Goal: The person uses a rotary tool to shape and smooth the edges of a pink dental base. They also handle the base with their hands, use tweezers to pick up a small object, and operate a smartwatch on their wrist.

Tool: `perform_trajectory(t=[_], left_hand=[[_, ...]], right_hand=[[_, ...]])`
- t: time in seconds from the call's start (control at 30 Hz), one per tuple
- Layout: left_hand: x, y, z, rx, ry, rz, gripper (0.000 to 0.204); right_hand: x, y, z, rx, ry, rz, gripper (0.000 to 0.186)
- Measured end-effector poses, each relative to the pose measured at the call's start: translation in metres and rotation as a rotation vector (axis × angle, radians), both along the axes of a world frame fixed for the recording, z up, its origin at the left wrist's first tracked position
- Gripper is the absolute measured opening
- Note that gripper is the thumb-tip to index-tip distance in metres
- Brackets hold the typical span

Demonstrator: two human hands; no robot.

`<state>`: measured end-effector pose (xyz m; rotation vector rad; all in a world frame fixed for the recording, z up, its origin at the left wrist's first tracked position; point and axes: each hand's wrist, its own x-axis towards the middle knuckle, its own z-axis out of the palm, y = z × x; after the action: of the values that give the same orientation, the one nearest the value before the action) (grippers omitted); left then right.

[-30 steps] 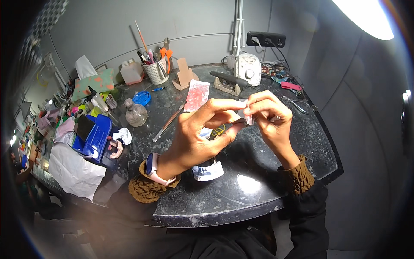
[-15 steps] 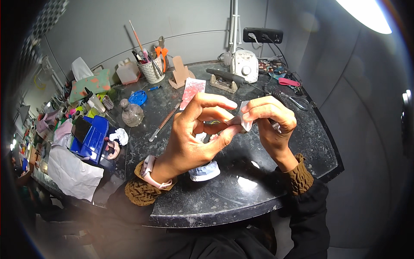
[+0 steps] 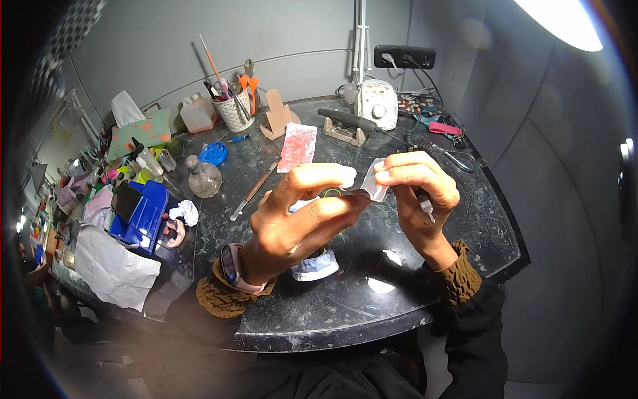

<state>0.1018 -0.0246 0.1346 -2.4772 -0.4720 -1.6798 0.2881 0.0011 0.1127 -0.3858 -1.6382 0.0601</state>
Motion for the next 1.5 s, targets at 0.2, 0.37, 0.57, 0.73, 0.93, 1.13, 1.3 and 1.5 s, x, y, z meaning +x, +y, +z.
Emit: perform_trajectory(t=[0.2, 0.37, 0.57, 0.73, 0.93, 1.13, 1.3, 1.5], left_hand=[[-0.003, 0.001, 0.002, 0.061, 0.024, 0.008, 0.023], [-0.004, -0.001, 0.003, 0.032, 0.015, 0.046, 0.023], [-0.006, 0.004, -0.001, 0.016, -0.007, 0.097, 0.021], [-0.005, 0.008, 0.004, 0.010, -0.003, 0.124, 0.019], [-0.006, 0.006, 0.018, -0.056, -0.022, 0.098, 0.022], [-0.004, 0.007, 0.015, -0.384, -0.149, -0.153, 0.018], [-0.008, 0.011, 0.013, -0.713, -0.384, -0.492, 0.028], [-0.012, 0.008, 0.018, -0.501, -0.130, -0.280, 0.018]], right_hand=[[-0.002, -0.002, -0.001, -0.017, 0.013, -0.005, 0.019], [-0.004, -0.003, -0.003, -0.019, 0.000, -0.017, 0.021], [-0.007, -0.008, -0.007, -0.080, -0.028, -0.042, 0.026], [-0.010, -0.005, -0.010, -0.068, 0.020, -0.003, 0.028], [-0.009, -0.005, -0.008, -0.114, 0.006, -0.041, 0.024], [-0.009, -0.004, -0.008, -0.180, 0.074, 0.048, 0.020], [-0.010, -0.001, -0.008, -0.161, 0.047, 0.080, 0.018], [-0.009, 0.000, -0.008, -0.164, 0.025, 0.080, 0.017]])
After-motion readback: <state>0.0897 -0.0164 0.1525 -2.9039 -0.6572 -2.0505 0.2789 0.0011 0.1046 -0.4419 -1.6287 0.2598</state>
